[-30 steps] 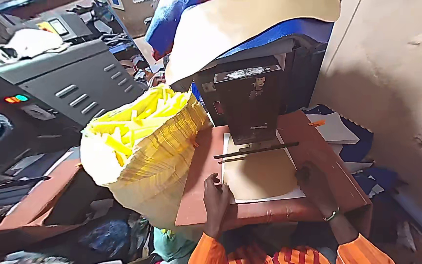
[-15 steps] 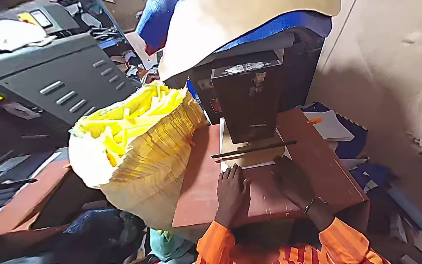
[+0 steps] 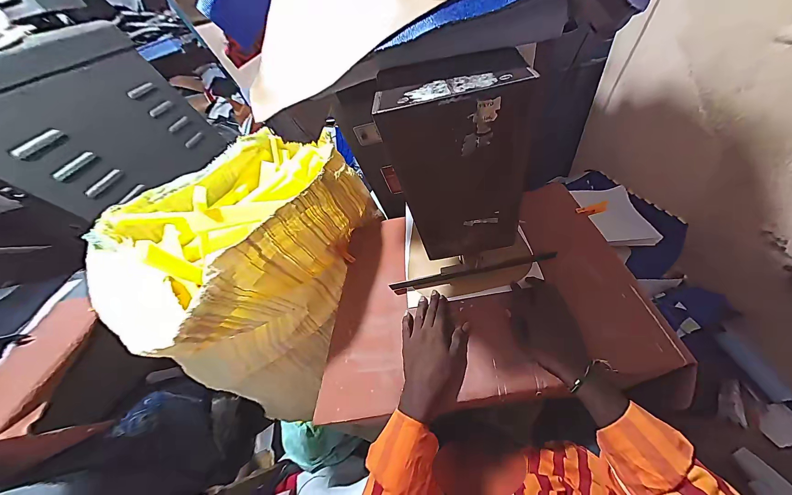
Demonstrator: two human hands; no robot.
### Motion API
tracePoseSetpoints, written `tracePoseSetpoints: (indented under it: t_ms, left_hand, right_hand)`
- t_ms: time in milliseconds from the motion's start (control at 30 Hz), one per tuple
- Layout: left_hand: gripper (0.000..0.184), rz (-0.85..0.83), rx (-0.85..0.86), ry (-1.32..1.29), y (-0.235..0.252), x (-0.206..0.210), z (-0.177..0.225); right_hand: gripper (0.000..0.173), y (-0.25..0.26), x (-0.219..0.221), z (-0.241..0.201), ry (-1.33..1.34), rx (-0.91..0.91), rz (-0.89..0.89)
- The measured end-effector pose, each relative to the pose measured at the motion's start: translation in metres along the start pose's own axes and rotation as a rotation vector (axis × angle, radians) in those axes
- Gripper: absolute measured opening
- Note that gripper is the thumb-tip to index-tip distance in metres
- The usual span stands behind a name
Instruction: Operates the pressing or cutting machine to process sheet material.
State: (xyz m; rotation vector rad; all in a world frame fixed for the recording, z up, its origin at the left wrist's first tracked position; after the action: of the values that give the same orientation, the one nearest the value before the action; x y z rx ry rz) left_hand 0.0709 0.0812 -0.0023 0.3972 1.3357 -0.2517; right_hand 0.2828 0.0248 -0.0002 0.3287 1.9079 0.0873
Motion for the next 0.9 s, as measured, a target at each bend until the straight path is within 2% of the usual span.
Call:
tracePoseSetpoints:
  t_ms: [233, 400, 633, 900]
  left_hand:
    - [0.082, -0.05, -0.002, 0.003, 0.002, 0.001, 0.002]
    - [0.077, 0.164, 0.048, -0.048, -0.001, -0.015, 0.006]
    - [0.078, 0.104, 0.002, 0.029, -0.001, -0.011, 0.005]
    - [0.081, 0.039, -0.007, -0.002, 0.0, -0.007, 0.003]
  right_hand:
    - [0.062, 0.001, 0.005, 0.002, -0.025, 0.027, -0.036]
    - [0.064, 0.002, 0.003, 0.004, -0.006, 0.045, -0.072]
    - [0.063, 0.002, 0.0, 0.002, 0.024, 0.015, -0.014]
    - [0.067, 0.0, 0.005, 0.003, -0.028, 0.031, -0.092]
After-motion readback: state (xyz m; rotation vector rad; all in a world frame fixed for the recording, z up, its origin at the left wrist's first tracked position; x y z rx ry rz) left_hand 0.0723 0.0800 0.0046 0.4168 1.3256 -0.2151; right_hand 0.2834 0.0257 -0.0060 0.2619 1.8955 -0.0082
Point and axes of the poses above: each hand's wrist, its own y-axis towards the middle knuckle, its own x-axis out of the palm, z = x × y, the point moved 8 cm from there along y, towards the middle knuckle, and after that the axes turned 4 degrees about y, right-handed, at the moved point
